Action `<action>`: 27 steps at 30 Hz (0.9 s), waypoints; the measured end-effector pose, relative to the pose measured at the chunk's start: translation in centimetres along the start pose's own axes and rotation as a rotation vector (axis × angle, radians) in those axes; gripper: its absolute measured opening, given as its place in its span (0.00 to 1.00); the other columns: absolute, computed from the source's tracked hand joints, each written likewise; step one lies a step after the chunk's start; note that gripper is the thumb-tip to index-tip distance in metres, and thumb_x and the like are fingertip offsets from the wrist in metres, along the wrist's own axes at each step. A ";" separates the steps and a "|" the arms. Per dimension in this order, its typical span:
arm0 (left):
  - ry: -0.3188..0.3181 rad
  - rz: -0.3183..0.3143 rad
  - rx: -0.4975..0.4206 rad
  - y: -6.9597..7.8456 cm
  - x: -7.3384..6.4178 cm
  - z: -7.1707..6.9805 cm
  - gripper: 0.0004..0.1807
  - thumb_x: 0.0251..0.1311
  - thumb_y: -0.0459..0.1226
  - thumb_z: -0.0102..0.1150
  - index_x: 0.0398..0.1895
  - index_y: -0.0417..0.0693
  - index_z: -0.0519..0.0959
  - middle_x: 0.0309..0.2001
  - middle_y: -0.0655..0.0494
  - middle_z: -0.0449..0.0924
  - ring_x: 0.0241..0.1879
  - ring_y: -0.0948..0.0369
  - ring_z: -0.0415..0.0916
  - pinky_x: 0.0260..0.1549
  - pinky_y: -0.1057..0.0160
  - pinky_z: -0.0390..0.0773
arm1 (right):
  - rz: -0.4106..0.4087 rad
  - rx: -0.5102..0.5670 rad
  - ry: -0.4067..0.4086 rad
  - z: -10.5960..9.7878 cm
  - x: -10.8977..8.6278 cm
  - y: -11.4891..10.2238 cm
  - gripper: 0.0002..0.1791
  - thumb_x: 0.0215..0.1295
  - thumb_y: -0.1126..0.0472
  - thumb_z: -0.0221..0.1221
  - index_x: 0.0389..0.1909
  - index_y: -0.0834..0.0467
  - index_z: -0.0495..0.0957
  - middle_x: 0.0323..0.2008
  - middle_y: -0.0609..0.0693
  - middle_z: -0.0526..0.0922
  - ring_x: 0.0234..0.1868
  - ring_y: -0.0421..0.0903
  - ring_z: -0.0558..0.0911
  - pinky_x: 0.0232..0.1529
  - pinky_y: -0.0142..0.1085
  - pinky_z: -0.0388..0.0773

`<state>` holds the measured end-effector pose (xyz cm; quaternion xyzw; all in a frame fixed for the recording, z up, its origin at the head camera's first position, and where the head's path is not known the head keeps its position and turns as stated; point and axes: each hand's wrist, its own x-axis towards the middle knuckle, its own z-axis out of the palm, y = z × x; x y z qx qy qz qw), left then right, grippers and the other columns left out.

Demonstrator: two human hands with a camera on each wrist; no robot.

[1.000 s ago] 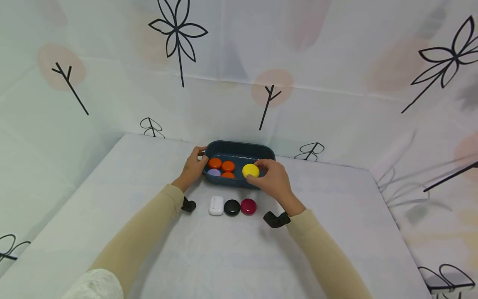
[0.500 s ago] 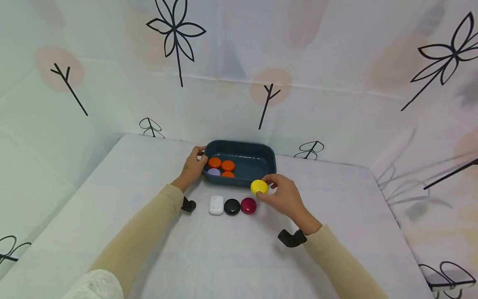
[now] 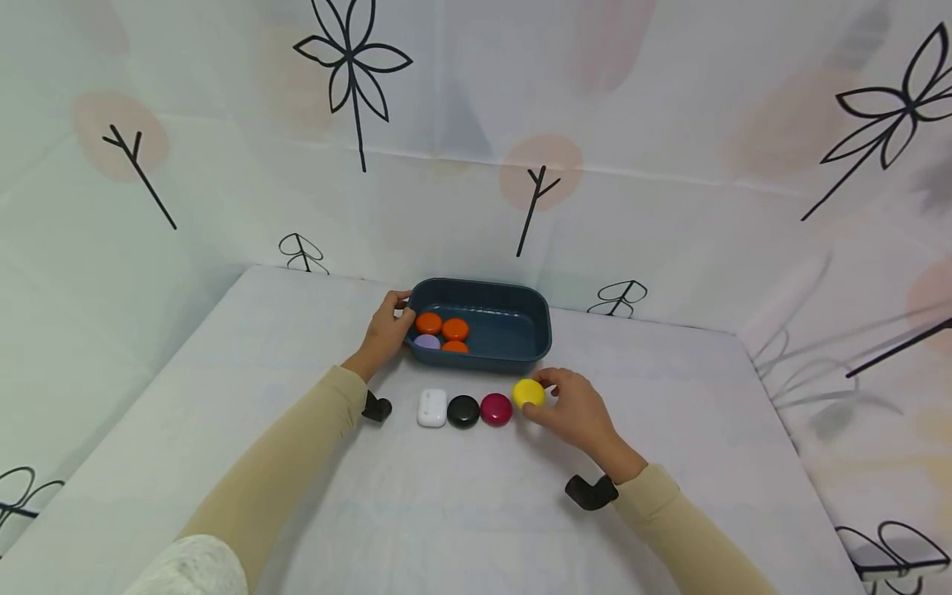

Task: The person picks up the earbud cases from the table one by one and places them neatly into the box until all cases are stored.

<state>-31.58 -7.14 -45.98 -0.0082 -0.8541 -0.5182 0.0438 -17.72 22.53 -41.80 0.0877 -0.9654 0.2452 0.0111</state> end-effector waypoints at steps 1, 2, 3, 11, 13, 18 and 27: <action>0.001 0.000 -0.003 0.0 0.0 0.0 0.25 0.51 0.44 0.43 0.57 0.59 0.62 0.52 0.54 0.69 0.39 0.58 0.68 0.43 0.59 0.69 | 0.003 -0.003 -0.005 0.1 0.0 0.2 0.25 0.42 0.49 0.63 0.43 0.53 0.75 0.41 0.48 0.78 0.38 0.46 0.73 0.34 0.36 0.73; 0.001 0.001 -0.004 0.0 0.0 0.0 0.25 0.51 0.44 0.43 0.57 0.59 0.62 0.52 0.54 0.69 0.40 0.58 0.68 0.43 0.59 0.69 | 0.006 -0.008 -0.010 0.3 0.0 0.3 0.25 0.42 0.49 0.63 0.43 0.54 0.75 0.41 0.48 0.78 0.38 0.46 0.73 0.34 0.36 0.73; 0.002 0.002 -0.007 0.0 0.0 0.0 0.25 0.51 0.44 0.43 0.57 0.59 0.62 0.52 0.54 0.69 0.40 0.58 0.68 0.44 0.59 0.69 | 0.011 -0.010 -0.016 0.4 0.0 0.4 0.25 0.42 0.49 0.63 0.43 0.54 0.75 0.41 0.48 0.78 0.38 0.46 0.73 0.33 0.36 0.73; -0.001 -0.006 0.000 0.2 -0.2 -0.1 0.26 0.51 0.45 0.42 0.57 0.59 0.62 0.53 0.54 0.68 0.42 0.58 0.68 0.45 0.58 0.69 | 0.020 -0.047 -0.055 1.3 0.0 0.6 0.25 0.41 0.49 0.64 0.43 0.54 0.75 0.40 0.48 0.79 0.37 0.46 0.73 0.35 0.38 0.73; -0.002 -0.006 0.004 0.3 -0.2 -0.1 0.26 0.52 0.45 0.42 0.57 0.59 0.61 0.54 0.55 0.68 0.43 0.58 0.68 0.45 0.58 0.69 | 0.028 -0.064 -0.068 1.5 0.1 0.8 0.25 0.41 0.49 0.64 0.43 0.54 0.75 0.39 0.48 0.78 0.37 0.45 0.73 0.35 0.38 0.73; -0.007 -0.003 0.009 0.3 -0.2 -0.1 0.26 0.51 0.45 0.42 0.58 0.59 0.61 0.53 0.55 0.68 0.44 0.59 0.68 0.46 0.58 0.69 | 0.035 -0.086 -0.093 1.7 0.2 1.0 0.25 0.40 0.50 0.65 0.42 0.55 0.75 0.38 0.49 0.78 0.36 0.46 0.73 0.35 0.39 0.74; -0.013 -0.005 0.004 0.4 -0.2 -0.2 0.27 0.52 0.45 0.42 0.58 0.57 0.61 0.53 0.55 0.68 0.44 0.58 0.67 0.46 0.58 0.69 | -0.007 -0.095 -0.047 1.9 0.3 1.1 0.27 0.41 0.49 0.63 0.45 0.53 0.72 0.39 0.50 0.77 0.37 0.47 0.72 0.35 0.41 0.73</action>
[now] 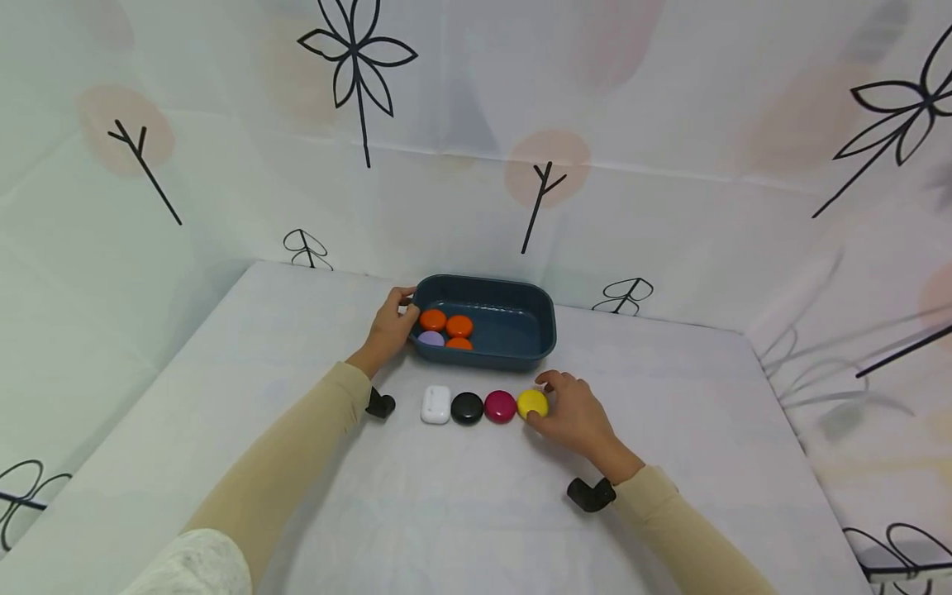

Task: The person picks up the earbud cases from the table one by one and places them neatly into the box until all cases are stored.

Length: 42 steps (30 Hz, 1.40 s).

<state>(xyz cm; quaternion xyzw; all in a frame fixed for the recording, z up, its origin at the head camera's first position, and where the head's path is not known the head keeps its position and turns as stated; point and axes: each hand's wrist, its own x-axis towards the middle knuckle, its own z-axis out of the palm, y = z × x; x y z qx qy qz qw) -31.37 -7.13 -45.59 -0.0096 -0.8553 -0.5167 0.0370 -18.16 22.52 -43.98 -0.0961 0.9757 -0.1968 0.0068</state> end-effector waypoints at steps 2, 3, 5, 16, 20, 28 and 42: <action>-0.002 0.002 -0.001 0.0 0.0 0.0 0.27 0.51 0.45 0.42 0.58 0.57 0.61 0.53 0.55 0.68 0.44 0.58 0.67 0.46 0.58 0.69 | -0.017 0.011 0.024 -0.1 0.1 0.0 0.28 0.42 0.49 0.62 0.47 0.53 0.70 0.40 0.50 0.76 0.38 0.48 0.72 0.36 0.42 0.73; -0.002 0.005 -0.001 0.0 0.0 -0.1 0.27 0.51 0.45 0.42 0.58 0.57 0.61 0.53 0.55 0.68 0.44 0.58 0.67 0.45 0.58 0.69 | -0.024 0.019 0.032 -0.3 0.2 -0.1 0.28 0.42 0.49 0.62 0.47 0.53 0.70 0.40 0.50 0.76 0.39 0.48 0.72 0.37 0.42 0.73; -0.002 0.010 -0.005 0.0 0.0 -0.1 0.26 0.51 0.45 0.42 0.58 0.57 0.61 0.53 0.55 0.68 0.43 0.58 0.67 0.44 0.58 0.70 | -0.035 0.035 0.040 -0.6 0.4 -0.3 0.27 0.43 0.49 0.62 0.47 0.54 0.70 0.41 0.50 0.76 0.40 0.48 0.72 0.38 0.42 0.73; -0.011 0.013 -0.010 -0.1 0.0 -0.1 0.26 0.51 0.45 0.41 0.58 0.58 0.61 0.52 0.55 0.68 0.42 0.58 0.67 0.42 0.59 0.70 | -0.102 0.154 0.038 -2.9 1.8 -2.8 0.16 0.47 0.53 0.61 0.38 0.53 0.74 0.37 0.50 0.79 0.33 0.46 0.75 0.31 0.34 0.71; -0.015 0.015 -0.017 -0.1 -0.1 -0.1 0.26 0.51 0.45 0.41 0.58 0.58 0.61 0.52 0.54 0.68 0.42 0.58 0.67 0.42 0.59 0.71 | -0.158 0.190 0.047 -3.6 2.5 -3.5 0.14 0.48 0.54 0.60 0.36 0.54 0.75 0.34 0.47 0.79 0.31 0.44 0.75 0.30 0.33 0.72; -0.008 0.028 -0.010 -0.1 -0.1 -0.2 0.26 0.52 0.45 0.41 0.58 0.56 0.61 0.52 0.55 0.68 0.47 0.59 0.66 0.45 0.59 0.69 | -0.206 0.216 0.064 -4.1 4.1 -4.6 0.12 0.51 0.52 0.58 0.36 0.50 0.74 0.37 0.47 0.79 0.31 0.41 0.75 0.33 0.35 0.73; -0.013 0.010 0.004 0.2 -0.3 -0.3 0.25 0.53 0.44 0.41 0.58 0.56 0.61 0.54 0.54 0.68 0.50 0.59 0.65 0.49 0.58 0.68 | -0.235 0.258 0.094 -2.8 8.4 -6.1 0.17 0.49 0.49 0.58 0.40 0.49 0.73 0.40 0.44 0.77 0.39 0.45 0.74 0.39 0.38 0.72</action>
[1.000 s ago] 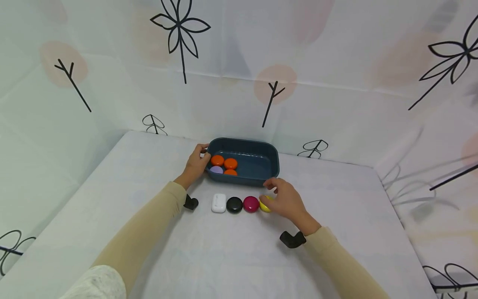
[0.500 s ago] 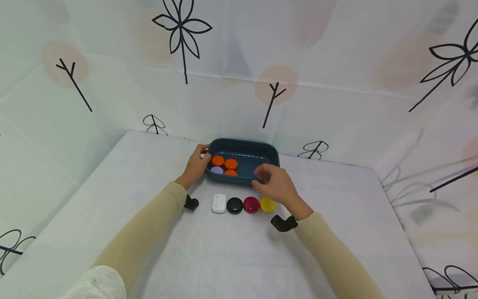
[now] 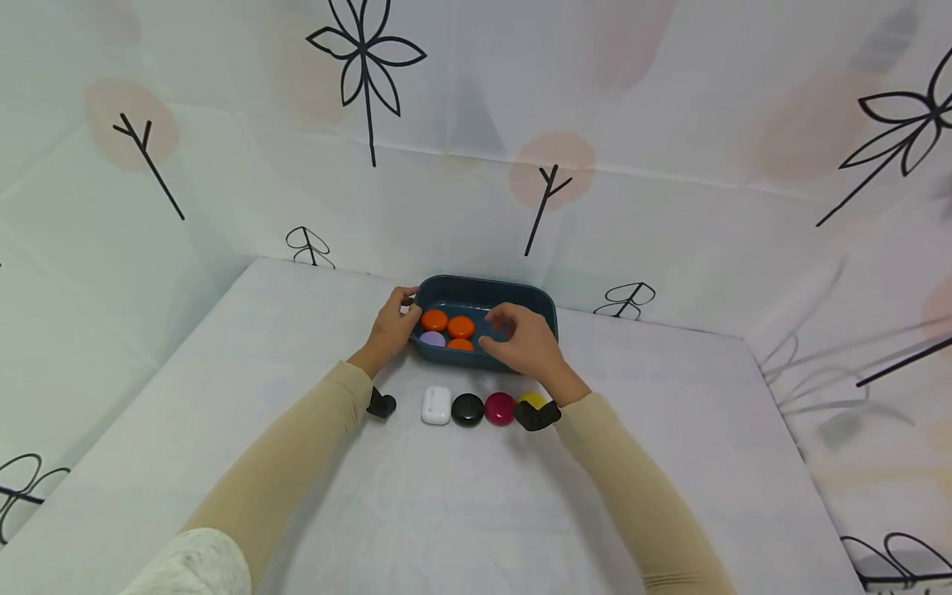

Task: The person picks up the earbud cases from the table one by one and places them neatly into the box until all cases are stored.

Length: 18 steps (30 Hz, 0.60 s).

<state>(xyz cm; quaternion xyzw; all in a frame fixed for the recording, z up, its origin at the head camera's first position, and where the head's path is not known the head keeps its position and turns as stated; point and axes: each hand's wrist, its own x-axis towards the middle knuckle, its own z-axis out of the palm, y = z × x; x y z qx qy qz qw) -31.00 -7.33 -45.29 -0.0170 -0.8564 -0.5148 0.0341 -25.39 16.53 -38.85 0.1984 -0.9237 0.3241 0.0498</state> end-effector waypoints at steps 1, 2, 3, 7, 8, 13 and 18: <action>0.000 0.002 -0.001 0.0 0.0 0.0 0.25 0.53 0.43 0.41 0.58 0.55 0.61 0.54 0.55 0.68 0.50 0.59 0.65 0.49 0.58 0.68 | 0.006 0.002 0.001 0.2 0.3 0.0 0.18 0.49 0.48 0.58 0.41 0.49 0.73 0.41 0.46 0.77 0.40 0.46 0.74 0.40 0.39 0.72; 0.001 0.005 -0.003 0.1 -0.1 0.0 0.25 0.53 0.43 0.41 0.58 0.55 0.61 0.54 0.55 0.68 0.50 0.59 0.65 0.49 0.58 0.68 | 0.010 0.006 0.002 0.4 0.6 -0.1 0.19 0.49 0.48 0.58 0.42 0.49 0.73 0.41 0.47 0.77 0.40 0.47 0.74 0.40 0.39 0.72; 0.002 0.007 -0.007 0.1 -0.1 0.0 0.25 0.53 0.43 0.41 0.58 0.55 0.61 0.54 0.55 0.68 0.50 0.59 0.65 0.49 0.58 0.68 | 0.020 0.006 0.003 0.6 0.9 -0.1 0.19 0.48 0.47 0.59 0.42 0.49 0.73 0.42 0.48 0.77 0.40 0.48 0.75 0.40 0.39 0.72; 0.003 0.011 -0.010 0.2 -0.2 -0.1 0.24 0.54 0.42 0.42 0.58 0.56 0.61 0.53 0.54 0.68 0.48 0.58 0.66 0.48 0.57 0.68 | 0.055 0.009 0.004 1.3 2.1 -0.3 0.22 0.47 0.47 0.60 0.44 0.51 0.73 0.42 0.52 0.76 0.39 0.50 0.75 0.37 0.40 0.71; 0.002 0.010 -0.011 0.2 -0.2 0.0 0.24 0.54 0.42 0.42 0.58 0.56 0.61 0.53 0.54 0.68 0.48 0.58 0.67 0.48 0.57 0.68 | 0.064 0.009 0.005 1.6 2.3 -0.3 0.23 0.47 0.47 0.60 0.44 0.52 0.73 0.42 0.52 0.76 0.39 0.50 0.75 0.37 0.40 0.72; -0.002 0.007 -0.018 0.3 -0.2 -0.1 0.24 0.55 0.43 0.42 0.58 0.56 0.61 0.54 0.53 0.68 0.47 0.57 0.67 0.49 0.57 0.68 | 0.102 0.031 -0.003 2.7 3.6 0.2 0.25 0.47 0.47 0.60 0.46 0.54 0.74 0.44 0.55 0.75 0.37 0.47 0.74 0.36 0.40 0.72; 0.003 0.020 -0.008 0.1 -0.1 -0.1 0.24 0.55 0.43 0.42 0.58 0.55 0.61 0.54 0.53 0.68 0.46 0.57 0.68 0.49 0.57 0.68 | 0.160 0.030 -0.033 3.6 4.7 0.6 0.28 0.46 0.45 0.60 0.48 0.54 0.73 0.46 0.54 0.75 0.41 0.49 0.73 0.38 0.41 0.72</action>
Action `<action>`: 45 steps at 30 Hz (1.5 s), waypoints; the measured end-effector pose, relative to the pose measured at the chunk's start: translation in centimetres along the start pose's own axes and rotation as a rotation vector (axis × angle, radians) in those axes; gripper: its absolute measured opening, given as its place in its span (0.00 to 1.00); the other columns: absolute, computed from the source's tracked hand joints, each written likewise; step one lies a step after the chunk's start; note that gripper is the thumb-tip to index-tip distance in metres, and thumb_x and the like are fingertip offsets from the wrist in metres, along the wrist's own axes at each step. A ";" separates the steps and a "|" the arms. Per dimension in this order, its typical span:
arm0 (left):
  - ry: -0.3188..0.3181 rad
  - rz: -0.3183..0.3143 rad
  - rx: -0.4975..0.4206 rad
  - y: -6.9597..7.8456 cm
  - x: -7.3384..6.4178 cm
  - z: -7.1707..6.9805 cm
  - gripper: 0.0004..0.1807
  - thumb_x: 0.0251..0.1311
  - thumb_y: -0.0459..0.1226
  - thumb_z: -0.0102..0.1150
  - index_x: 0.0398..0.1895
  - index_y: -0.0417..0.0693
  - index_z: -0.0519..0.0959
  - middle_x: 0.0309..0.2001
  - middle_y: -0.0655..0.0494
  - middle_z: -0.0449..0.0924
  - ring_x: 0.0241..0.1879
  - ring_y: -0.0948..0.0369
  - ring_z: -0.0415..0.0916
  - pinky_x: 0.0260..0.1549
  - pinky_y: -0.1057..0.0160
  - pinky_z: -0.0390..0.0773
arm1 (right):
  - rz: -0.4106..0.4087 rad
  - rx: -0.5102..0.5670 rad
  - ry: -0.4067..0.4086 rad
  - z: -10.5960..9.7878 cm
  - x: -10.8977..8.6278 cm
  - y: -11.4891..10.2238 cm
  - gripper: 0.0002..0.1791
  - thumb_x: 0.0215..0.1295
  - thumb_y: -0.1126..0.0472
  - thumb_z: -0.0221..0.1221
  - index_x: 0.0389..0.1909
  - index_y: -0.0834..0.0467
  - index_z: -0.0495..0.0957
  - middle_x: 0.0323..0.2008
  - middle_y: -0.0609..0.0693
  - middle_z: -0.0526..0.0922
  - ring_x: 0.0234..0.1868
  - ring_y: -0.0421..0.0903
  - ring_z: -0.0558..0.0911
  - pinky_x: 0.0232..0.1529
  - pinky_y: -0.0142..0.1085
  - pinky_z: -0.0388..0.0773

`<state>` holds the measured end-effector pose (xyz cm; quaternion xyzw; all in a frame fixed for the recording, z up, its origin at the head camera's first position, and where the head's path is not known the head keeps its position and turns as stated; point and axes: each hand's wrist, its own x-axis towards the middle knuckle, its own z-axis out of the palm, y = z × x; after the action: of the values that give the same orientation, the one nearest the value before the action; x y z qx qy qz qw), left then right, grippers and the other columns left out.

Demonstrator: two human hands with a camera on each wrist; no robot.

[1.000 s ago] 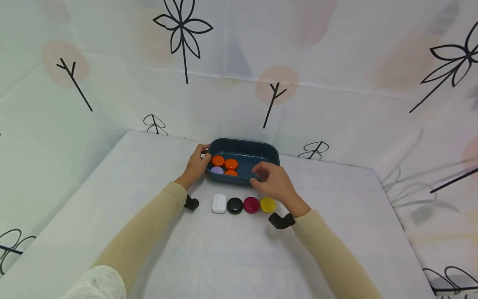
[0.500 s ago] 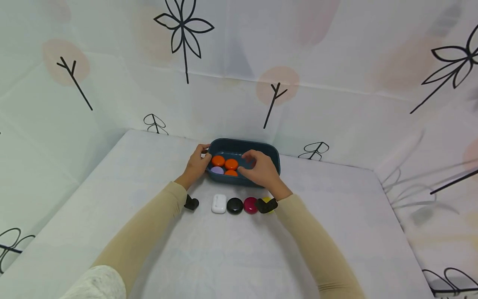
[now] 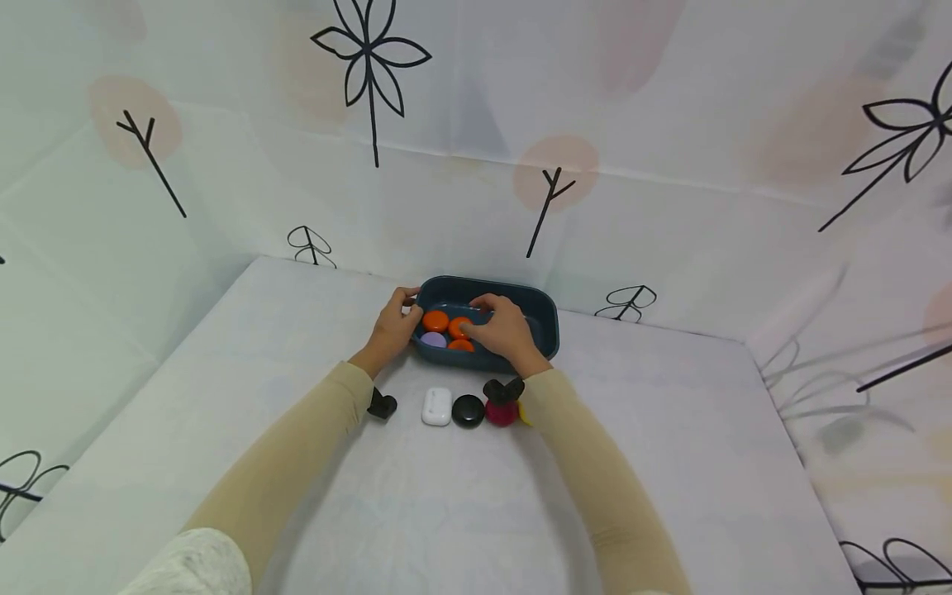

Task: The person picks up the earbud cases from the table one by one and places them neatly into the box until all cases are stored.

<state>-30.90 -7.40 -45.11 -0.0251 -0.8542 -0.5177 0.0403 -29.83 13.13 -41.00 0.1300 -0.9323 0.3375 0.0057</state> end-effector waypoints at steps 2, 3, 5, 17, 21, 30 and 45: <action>0.002 0.004 0.002 -0.1 0.0 0.0 0.24 0.55 0.43 0.42 0.57 0.55 0.61 0.53 0.53 0.68 0.47 0.58 0.68 0.49 0.57 0.68 | 0.019 -0.009 -0.012 0.4 0.4 0.0 0.28 0.46 0.44 0.60 0.49 0.54 0.73 0.47 0.54 0.75 0.44 0.49 0.73 0.39 0.42 0.73; 0.004 0.007 0.002 -0.2 0.1 0.0 0.24 0.54 0.43 0.42 0.57 0.56 0.62 0.53 0.54 0.68 0.47 0.58 0.67 0.49 0.57 0.68 | 0.028 -0.015 -0.018 0.6 0.6 0.1 0.28 0.46 0.44 0.59 0.49 0.54 0.73 0.47 0.54 0.75 0.45 0.49 0.72 0.40 0.42 0.73; 0.005 0.011 0.000 -0.3 0.1 0.1 0.24 0.54 0.43 0.42 0.57 0.56 0.62 0.53 0.54 0.68 0.46 0.58 0.67 0.48 0.57 0.68 | 0.034 -0.032 -0.024 0.9 0.9 0.2 0.28 0.46 0.44 0.59 0.49 0.53 0.73 0.47 0.54 0.75 0.45 0.50 0.73 0.41 0.43 0.72; 0.000 0.025 -0.005 -0.8 0.1 0.6 0.24 0.53 0.44 0.42 0.57 0.58 0.62 0.52 0.54 0.69 0.48 0.59 0.67 0.48 0.57 0.67 | 0.070 -0.112 -0.039 2.5 2.2 1.0 0.29 0.43 0.42 0.60 0.47 0.51 0.74 0.40 0.51 0.76 0.38 0.47 0.72 0.39 0.41 0.71; -0.003 0.029 -0.008 -0.6 0.0 0.6 0.24 0.53 0.44 0.43 0.57 0.57 0.63 0.52 0.53 0.69 0.48 0.59 0.67 0.48 0.57 0.67 | 0.099 -0.122 -0.066 2.7 2.4 1.3 0.29 0.43 0.41 0.59 0.47 0.50 0.73 0.39 0.51 0.76 0.38 0.47 0.73 0.39 0.40 0.71; -0.003 0.044 -0.004 -0.4 0.2 0.3 0.25 0.53 0.45 0.42 0.57 0.57 0.62 0.51 0.54 0.69 0.44 0.60 0.67 0.45 0.59 0.68 | 0.151 -0.161 -0.130 2.8 2.8 1.0 0.31 0.41 0.40 0.60 0.48 0.51 0.72 0.41 0.49 0.76 0.39 0.47 0.72 0.42 0.41 0.72; 0.000 0.019 -0.030 -0.1 0.0 0.0 0.24 0.54 0.43 0.43 0.57 0.58 0.62 0.52 0.53 0.69 0.36 0.58 0.70 0.36 0.61 0.72 | 0.198 -0.198 -0.141 3.1 3.2 0.8 0.31 0.40 0.38 0.60 0.46 0.51 0.74 0.43 0.49 0.75 0.39 0.47 0.72 0.42 0.41 0.72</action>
<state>-30.90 -7.44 -45.20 -0.0339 -0.8461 -0.5300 0.0446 -32.85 11.02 -43.65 0.0595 -0.9673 0.2330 -0.0805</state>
